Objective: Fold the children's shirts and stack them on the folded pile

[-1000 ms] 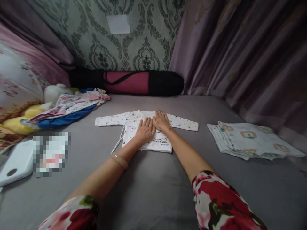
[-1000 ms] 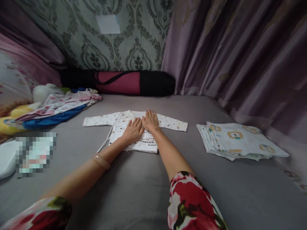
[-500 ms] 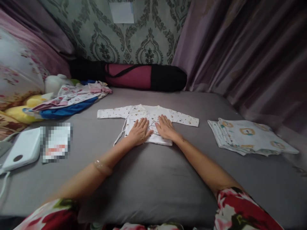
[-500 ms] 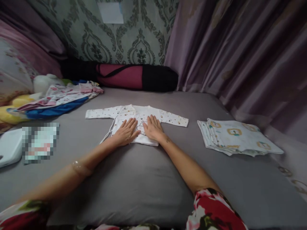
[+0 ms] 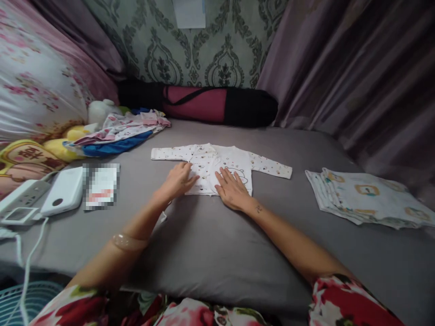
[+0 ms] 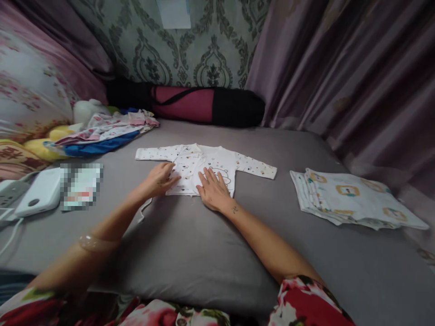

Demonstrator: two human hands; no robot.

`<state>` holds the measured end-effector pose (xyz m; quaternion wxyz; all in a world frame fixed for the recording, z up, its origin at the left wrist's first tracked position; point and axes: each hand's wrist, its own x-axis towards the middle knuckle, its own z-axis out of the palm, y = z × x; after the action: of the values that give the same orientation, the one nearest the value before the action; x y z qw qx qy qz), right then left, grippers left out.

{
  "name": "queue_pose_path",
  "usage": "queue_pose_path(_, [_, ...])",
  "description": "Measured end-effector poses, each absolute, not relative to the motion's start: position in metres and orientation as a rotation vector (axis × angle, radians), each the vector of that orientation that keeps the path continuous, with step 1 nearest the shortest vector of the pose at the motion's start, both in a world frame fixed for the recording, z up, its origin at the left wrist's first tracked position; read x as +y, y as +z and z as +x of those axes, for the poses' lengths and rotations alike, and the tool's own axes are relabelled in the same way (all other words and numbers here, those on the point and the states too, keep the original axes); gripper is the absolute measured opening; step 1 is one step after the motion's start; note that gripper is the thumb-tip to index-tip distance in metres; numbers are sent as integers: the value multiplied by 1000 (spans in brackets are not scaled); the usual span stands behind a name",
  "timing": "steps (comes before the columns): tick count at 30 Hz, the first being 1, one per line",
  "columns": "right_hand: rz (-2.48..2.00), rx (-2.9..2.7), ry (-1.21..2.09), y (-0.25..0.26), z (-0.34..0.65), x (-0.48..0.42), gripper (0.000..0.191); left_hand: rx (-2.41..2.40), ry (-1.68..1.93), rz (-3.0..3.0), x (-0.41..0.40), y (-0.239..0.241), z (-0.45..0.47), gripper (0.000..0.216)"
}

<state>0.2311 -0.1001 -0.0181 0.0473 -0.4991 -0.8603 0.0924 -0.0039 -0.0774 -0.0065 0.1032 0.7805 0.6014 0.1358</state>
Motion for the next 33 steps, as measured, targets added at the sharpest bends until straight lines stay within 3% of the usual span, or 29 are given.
queue_pose_path(7, [-1574, -2635, 461, -5, 220, -96, 60, 1864, 248, 2009, -96, 2, -55, 47])
queue_pose_path(13, [-1424, -2654, 540, -2, 178, -100, 62, 1821, 252, 1995, -100, 11, -46, 21])
queue_pose_path(21, [-1414, -2662, 444, -18, 169, -105, 62, 1992, 177, 2094, -104, 14, -41, 11])
queue_pose_path(27, [-1394, -2638, 386, -20, 168, -106, 61, 2104, -1, 2206, -108, 12, -43, 25])
queue_pose_path(33, [-1394, -2617, 409, -20, 168, -107, 61, 2114, -209, 2289, -102, 9, -76, 26])
